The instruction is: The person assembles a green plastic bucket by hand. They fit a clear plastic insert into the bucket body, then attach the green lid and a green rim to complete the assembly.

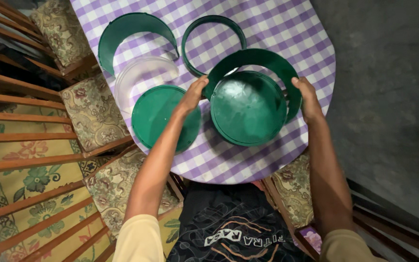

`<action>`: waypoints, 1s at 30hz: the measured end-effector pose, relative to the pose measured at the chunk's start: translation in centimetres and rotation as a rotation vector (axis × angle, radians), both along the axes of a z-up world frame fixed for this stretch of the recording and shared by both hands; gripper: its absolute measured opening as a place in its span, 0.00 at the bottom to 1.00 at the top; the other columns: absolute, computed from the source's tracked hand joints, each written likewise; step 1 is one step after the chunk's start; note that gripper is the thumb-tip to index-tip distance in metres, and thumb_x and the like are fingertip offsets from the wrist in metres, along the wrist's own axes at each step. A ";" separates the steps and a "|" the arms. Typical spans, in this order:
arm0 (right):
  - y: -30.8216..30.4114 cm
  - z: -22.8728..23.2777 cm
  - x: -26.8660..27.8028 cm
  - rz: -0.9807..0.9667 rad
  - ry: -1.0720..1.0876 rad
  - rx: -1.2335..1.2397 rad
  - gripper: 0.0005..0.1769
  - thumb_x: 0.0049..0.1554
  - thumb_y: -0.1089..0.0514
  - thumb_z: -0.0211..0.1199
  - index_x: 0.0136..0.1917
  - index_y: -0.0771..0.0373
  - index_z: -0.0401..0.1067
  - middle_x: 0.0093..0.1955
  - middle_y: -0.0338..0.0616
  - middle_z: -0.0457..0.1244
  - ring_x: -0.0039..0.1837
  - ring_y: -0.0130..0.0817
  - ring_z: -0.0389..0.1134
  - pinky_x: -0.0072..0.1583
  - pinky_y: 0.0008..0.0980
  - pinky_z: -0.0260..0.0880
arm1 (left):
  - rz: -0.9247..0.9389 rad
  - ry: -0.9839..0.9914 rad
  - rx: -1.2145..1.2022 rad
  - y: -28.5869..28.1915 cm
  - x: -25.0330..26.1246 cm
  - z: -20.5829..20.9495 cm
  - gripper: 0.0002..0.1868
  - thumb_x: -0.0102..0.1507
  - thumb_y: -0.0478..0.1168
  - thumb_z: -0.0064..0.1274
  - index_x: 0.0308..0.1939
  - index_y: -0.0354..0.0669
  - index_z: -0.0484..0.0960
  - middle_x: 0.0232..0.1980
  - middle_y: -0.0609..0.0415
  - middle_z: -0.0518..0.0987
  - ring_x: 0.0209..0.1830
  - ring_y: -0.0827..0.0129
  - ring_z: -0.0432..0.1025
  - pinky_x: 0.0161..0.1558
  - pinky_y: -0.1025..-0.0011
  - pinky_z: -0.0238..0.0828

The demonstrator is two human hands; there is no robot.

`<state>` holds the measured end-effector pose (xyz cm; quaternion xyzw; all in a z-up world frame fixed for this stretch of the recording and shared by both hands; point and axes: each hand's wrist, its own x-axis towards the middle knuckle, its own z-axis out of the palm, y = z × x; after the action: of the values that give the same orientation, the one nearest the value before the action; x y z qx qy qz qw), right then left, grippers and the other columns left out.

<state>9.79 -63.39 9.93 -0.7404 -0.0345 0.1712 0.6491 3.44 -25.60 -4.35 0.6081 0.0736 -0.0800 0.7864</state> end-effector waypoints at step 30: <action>0.0 1.8 -0.5 0.051 -0.010 -0.093 0.39 0.60 0.28 0.51 0.59 0.68 0.69 0.44 0.47 0.65 0.45 0.36 0.69 0.44 0.33 0.70 | 0.012 0.020 0.098 -0.6 -1.2 0.0 0.39 0.70 0.64 0.38 0.77 0.42 0.62 0.72 0.48 0.71 0.66 0.57 0.70 0.63 0.53 0.72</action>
<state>9.31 -63.36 11.70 -0.7695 -0.0486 0.1851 0.6093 2.25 -26.15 -4.32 0.6444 0.0890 -0.0776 0.7555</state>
